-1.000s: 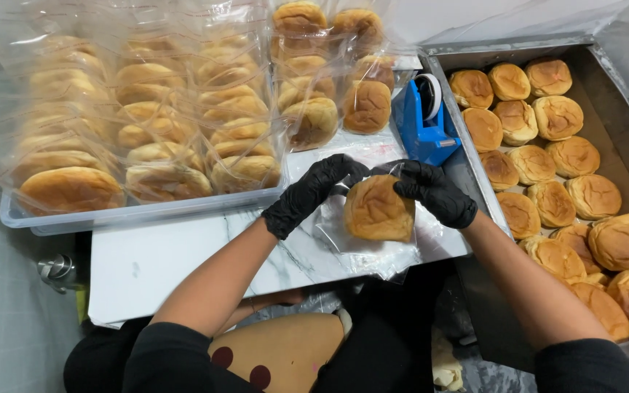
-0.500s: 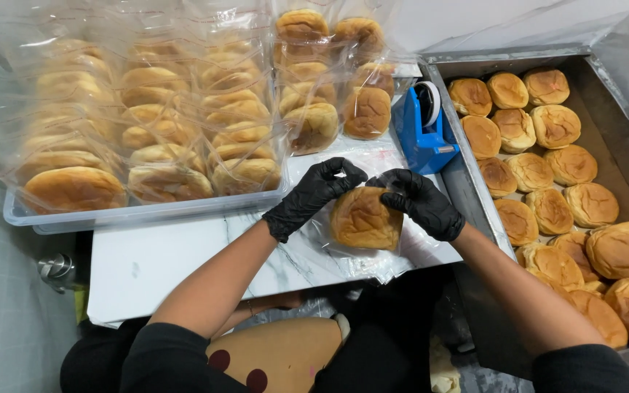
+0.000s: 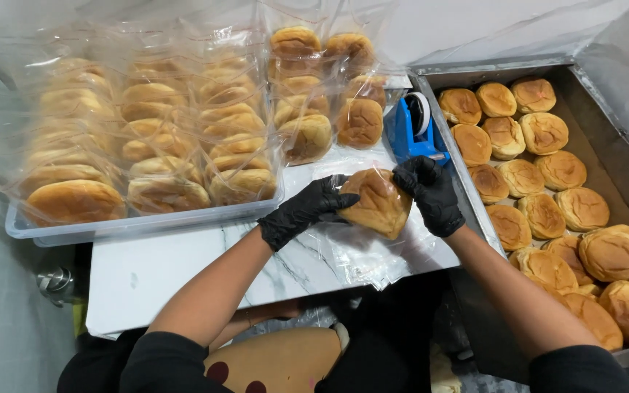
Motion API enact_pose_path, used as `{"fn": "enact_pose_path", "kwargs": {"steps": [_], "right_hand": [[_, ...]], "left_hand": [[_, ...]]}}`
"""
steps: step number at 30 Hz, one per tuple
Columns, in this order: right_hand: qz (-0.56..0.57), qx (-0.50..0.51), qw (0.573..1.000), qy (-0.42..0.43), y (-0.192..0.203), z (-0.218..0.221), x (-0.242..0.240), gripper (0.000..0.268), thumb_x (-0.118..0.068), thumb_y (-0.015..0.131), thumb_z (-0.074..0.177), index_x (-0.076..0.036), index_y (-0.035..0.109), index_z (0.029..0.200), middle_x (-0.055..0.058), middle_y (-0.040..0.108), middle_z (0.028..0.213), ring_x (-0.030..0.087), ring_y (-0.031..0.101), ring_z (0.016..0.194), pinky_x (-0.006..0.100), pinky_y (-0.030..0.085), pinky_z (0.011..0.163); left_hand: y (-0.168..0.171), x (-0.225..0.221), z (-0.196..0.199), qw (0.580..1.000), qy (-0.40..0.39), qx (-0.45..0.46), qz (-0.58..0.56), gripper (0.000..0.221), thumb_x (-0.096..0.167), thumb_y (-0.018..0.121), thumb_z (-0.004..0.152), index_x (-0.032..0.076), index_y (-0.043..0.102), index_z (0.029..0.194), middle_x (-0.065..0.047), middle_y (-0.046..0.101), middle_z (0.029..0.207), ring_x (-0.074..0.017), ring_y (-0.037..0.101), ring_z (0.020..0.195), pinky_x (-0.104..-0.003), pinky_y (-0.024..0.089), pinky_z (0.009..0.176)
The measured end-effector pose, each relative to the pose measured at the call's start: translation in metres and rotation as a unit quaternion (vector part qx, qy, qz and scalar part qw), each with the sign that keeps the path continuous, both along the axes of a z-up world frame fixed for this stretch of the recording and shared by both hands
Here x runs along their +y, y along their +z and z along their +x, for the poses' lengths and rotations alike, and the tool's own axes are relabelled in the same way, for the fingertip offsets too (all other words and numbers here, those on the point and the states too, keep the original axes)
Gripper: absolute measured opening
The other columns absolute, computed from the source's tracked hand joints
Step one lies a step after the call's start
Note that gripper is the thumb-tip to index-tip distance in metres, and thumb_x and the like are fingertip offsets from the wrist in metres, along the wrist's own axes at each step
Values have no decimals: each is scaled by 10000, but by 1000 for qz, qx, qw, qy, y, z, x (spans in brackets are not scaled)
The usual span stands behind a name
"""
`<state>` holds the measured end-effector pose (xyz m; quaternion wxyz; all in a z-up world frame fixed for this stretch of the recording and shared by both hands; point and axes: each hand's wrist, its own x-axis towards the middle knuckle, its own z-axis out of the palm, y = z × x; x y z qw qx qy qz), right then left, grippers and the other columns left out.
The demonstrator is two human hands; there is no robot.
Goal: The person is individually packaging burger buns into plastic bags and sealing them using a blue tape dispenser at a packaging station.
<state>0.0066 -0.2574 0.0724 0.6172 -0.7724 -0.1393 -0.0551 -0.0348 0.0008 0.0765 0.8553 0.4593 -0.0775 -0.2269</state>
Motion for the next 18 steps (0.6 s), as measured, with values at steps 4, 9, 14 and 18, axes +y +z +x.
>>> {"fn": "enact_pose_path", "kwargs": {"steps": [4,9,14,18], "right_hand": [[4,-9,1000,5,17,-16,15,118,-56,760,944,-12,694,1031,80,728,913,111,670,930,313,586,849],[21,1,999,40,25,-23,16,116,-96,707,980,-25,673,1064,119,729,810,147,700,600,233,585,550],[26,20,998,54,19,-19,18,301,-2,833,810,16,711,1085,182,757,928,199,739,814,281,608,647],[24,40,998,29,20,-25,26,293,-2,836,818,12,731,1091,186,764,939,184,728,870,270,624,688]], "left_hand": [[-71,-4,31,999,12,-24,27,468,84,859,827,74,678,1259,-156,765,1015,-223,754,876,-356,658,736],[-33,2,13,998,16,-46,50,455,97,856,822,85,692,1246,-116,766,1021,-186,739,892,-322,637,767],[-26,2,6,996,28,-70,55,453,102,853,826,100,687,1247,-118,764,1027,-191,738,926,-321,630,798],[-52,-4,23,993,53,-92,53,241,232,684,1009,97,721,1205,-87,739,1127,-145,649,1047,-359,558,957]]}}
